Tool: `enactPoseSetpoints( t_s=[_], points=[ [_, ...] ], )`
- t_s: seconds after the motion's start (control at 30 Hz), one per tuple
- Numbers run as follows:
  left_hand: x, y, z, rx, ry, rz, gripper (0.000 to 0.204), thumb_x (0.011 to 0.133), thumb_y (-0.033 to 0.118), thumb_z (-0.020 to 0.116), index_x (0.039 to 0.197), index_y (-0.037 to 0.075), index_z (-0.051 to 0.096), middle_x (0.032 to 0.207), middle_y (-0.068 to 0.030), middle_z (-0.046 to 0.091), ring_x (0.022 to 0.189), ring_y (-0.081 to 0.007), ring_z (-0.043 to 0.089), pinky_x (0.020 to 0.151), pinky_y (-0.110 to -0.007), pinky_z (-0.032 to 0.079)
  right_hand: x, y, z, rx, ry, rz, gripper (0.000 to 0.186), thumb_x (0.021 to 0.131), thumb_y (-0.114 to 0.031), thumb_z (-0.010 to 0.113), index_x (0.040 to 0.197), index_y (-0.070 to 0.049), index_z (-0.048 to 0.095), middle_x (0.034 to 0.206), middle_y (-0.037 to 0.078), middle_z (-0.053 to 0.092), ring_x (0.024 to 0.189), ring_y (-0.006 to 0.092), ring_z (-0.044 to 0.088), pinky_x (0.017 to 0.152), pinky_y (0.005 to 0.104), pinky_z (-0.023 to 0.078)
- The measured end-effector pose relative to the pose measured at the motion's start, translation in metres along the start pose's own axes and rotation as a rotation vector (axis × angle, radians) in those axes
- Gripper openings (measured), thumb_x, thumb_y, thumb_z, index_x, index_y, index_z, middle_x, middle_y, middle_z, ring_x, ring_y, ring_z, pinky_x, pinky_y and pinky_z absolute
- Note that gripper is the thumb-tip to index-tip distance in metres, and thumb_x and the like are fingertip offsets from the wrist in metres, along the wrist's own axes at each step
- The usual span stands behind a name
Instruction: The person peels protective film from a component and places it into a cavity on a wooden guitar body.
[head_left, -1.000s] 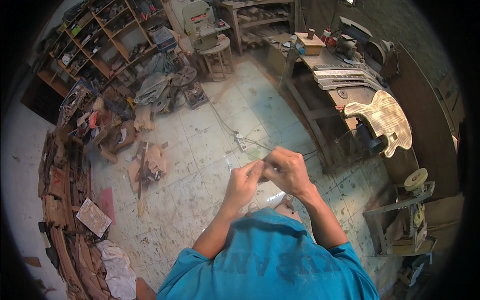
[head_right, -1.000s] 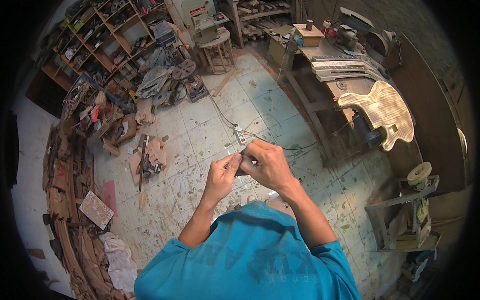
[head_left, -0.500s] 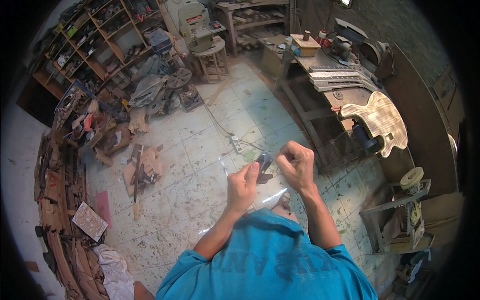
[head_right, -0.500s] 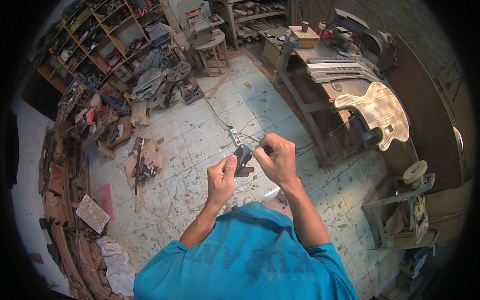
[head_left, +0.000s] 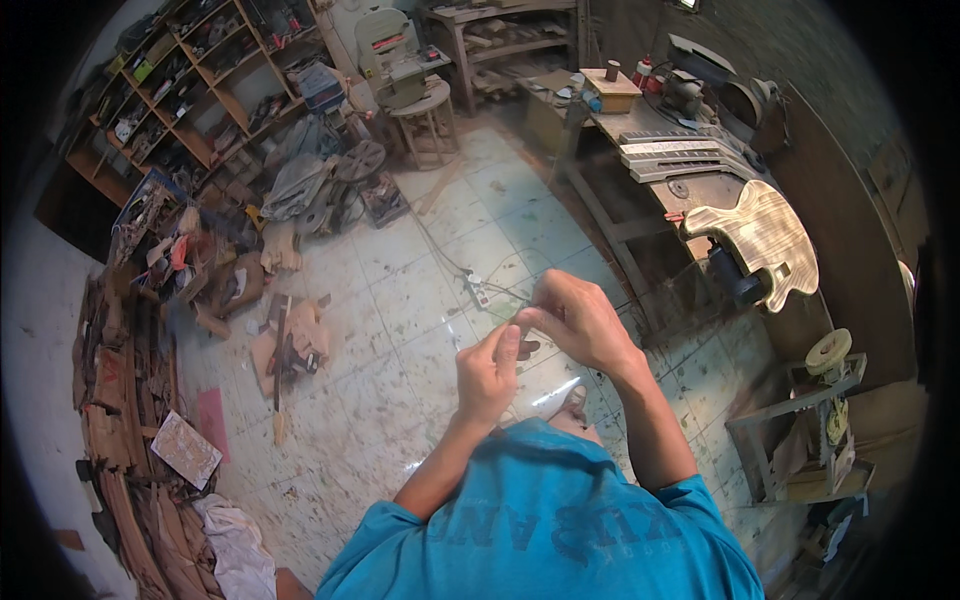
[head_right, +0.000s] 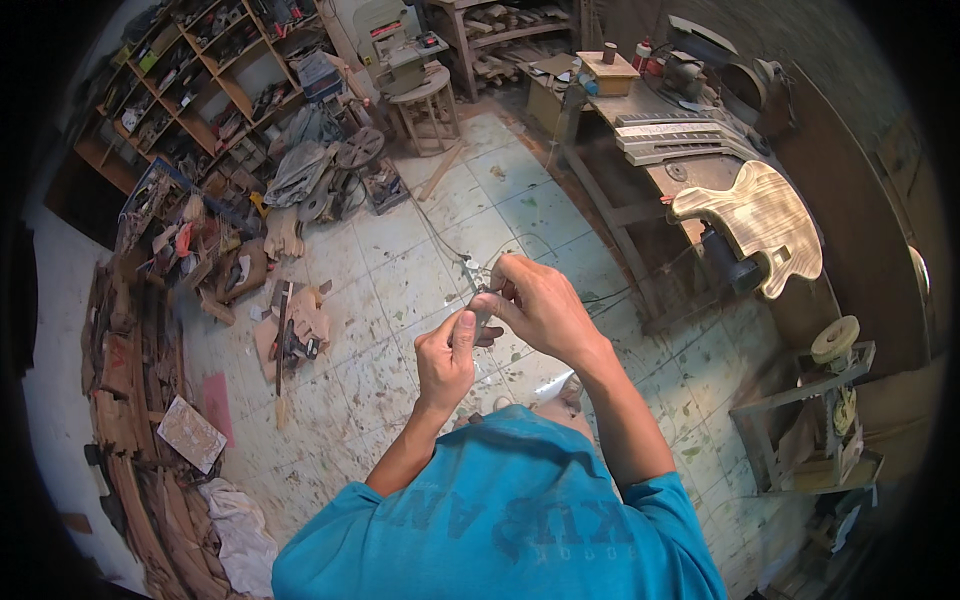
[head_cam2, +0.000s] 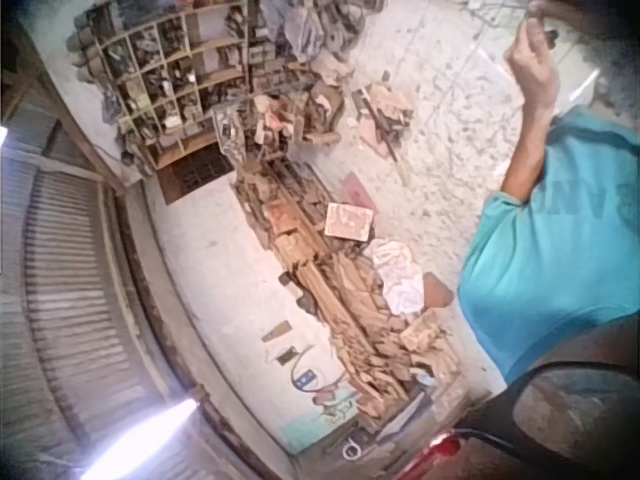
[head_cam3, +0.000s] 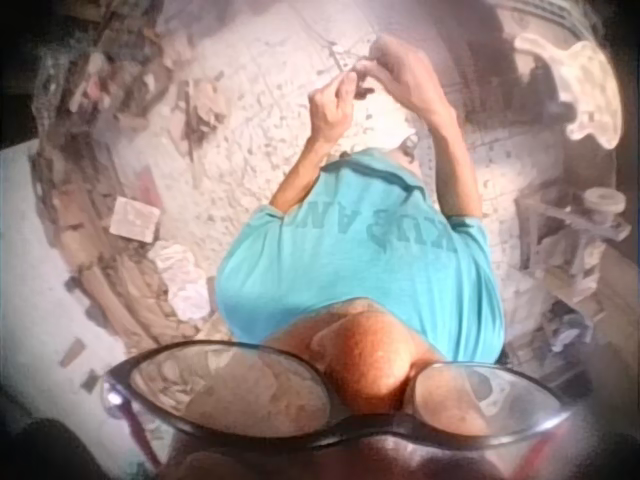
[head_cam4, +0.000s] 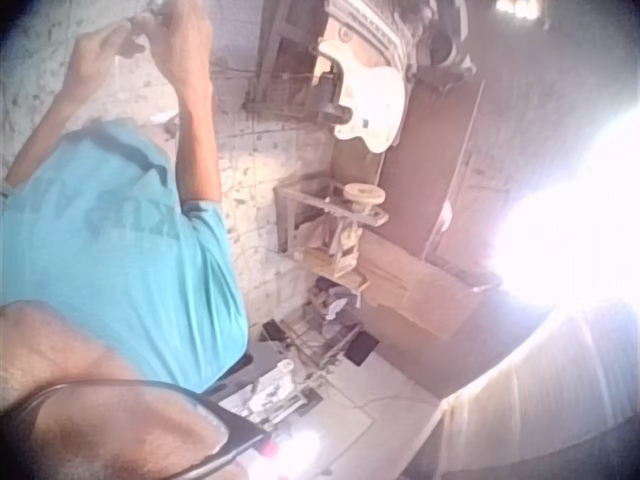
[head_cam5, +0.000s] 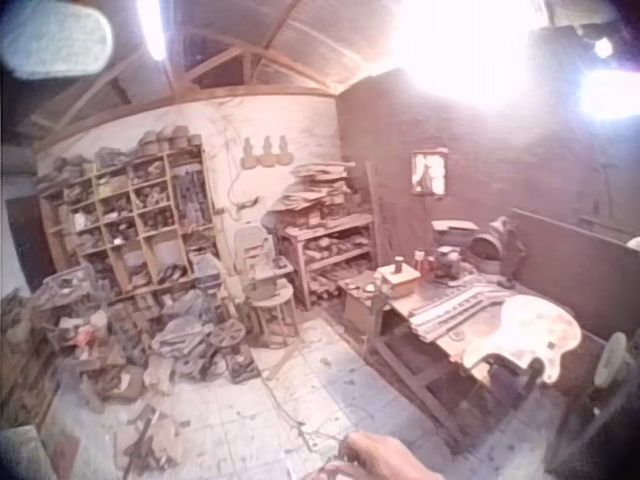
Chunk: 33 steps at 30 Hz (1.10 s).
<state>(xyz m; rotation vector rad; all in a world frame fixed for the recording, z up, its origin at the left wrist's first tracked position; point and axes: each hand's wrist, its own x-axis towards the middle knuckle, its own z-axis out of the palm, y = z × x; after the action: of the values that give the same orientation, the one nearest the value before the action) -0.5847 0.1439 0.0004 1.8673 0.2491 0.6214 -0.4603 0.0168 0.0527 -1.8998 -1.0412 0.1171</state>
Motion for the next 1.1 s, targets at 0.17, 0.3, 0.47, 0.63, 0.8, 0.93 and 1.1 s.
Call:
enactPoseSetpoints(
  t_s=[0.17,0.3,0.47,0.63,0.8,0.93,1.1],
  points=[
    [0.002,0.004,-0.006,0.041,0.025,-0.038,0.042,0.113,0.031,0.05,0.108,-0.004,0.073,0.081,-0.0142,0.079,0.07,-0.0194,0.076,0.062,-0.032,0.056,-0.002,0.012,0.005,-0.068,0.029,-0.081,0.025,0.095,-0.015,0.075,0.088,0.0,0.056,0.081,0.014,0.062,0.069,0.0321,0.061,0.063,0.0423,0.048],
    [0.004,0.001,-0.007,0.011,0.018,-0.062,0.04,0.112,0.03,0.052,0.106,-0.004,0.073,0.08,-0.0144,0.078,0.072,-0.0227,0.077,0.064,-0.034,0.057,-0.003,0.001,0.002,0.06,0.056,0.038,0.017,0.093,-0.011,0.074,0.095,-0.001,0.062,0.087,0.013,0.063,0.072,0.0333,0.062,0.065,0.0438,0.05],
    [0.007,0.004,-0.003,0.027,0.025,-0.044,0.04,0.112,0.029,0.052,0.106,-0.005,0.073,0.079,-0.0144,0.078,0.071,-0.0243,0.077,0.063,-0.034,0.057,-0.001,-0.005,0.003,-0.055,0.123,-0.135,0.017,0.087,-0.01,0.076,0.099,-0.001,0.066,0.087,0.011,0.061,0.074,0.0323,0.064,0.066,0.043,0.053],
    [0.011,0.002,0.002,0.094,0.102,0.085,0.045,0.114,0.032,0.05,0.102,-0.004,0.075,0.069,-0.0103,0.073,0.052,-0.009,0.056,0.05,-0.031,0.044,-0.006,0.009,0.02,-0.252,0.24,-0.228,0.017,0.085,-0.009,0.077,0.086,-0.001,0.062,0.079,0.011,0.057,0.069,0.0316,0.063,0.06,0.0423,0.052],
    [0.009,0.008,0.006,0.046,0.139,0.041,0.044,0.114,0.03,0.049,0.101,-0.004,0.075,0.068,-0.0094,0.072,0.056,-0.0114,0.061,0.053,-0.031,0.046,-0.003,0.006,0.027,-0.005,0.274,0.008,0.015,0.084,-0.006,0.073,0.082,0.0,0.059,0.074,0.011,0.061,0.063,0.0238,0.063,0.058,0.0368,0.051],
    [0.009,0.001,0.01,-0.219,0.186,-0.12,0.046,0.114,0.031,0.047,0.107,-0.006,0.072,0.08,-0.0138,0.077,0.072,-0.0184,0.074,0.068,-0.031,0.055,-0.007,0.01,0.033,0.305,0.2,0.314,0.012,0.086,-0.007,0.067,0.083,0.002,0.061,0.075,0.007,0.064,0.066,0.0146,0.064,0.059,0.0308,0.049],
    [0.012,-0.007,0.008,-0.375,0.218,-0.227,0.05,0.115,0.034,0.043,0.106,-0.007,0.071,0.077,-0.0127,0.074,0.068,-0.0161,0.068,0.067,-0.03,0.053,-0.014,0.013,0.035,0.682,0.214,0.432,0.013,0.09,-0.011,0.065,0.083,-0.001,0.064,0.075,0.001,0.061,0.071,0.0094,0.059,0.065,0.027,0.047]
  ],
)
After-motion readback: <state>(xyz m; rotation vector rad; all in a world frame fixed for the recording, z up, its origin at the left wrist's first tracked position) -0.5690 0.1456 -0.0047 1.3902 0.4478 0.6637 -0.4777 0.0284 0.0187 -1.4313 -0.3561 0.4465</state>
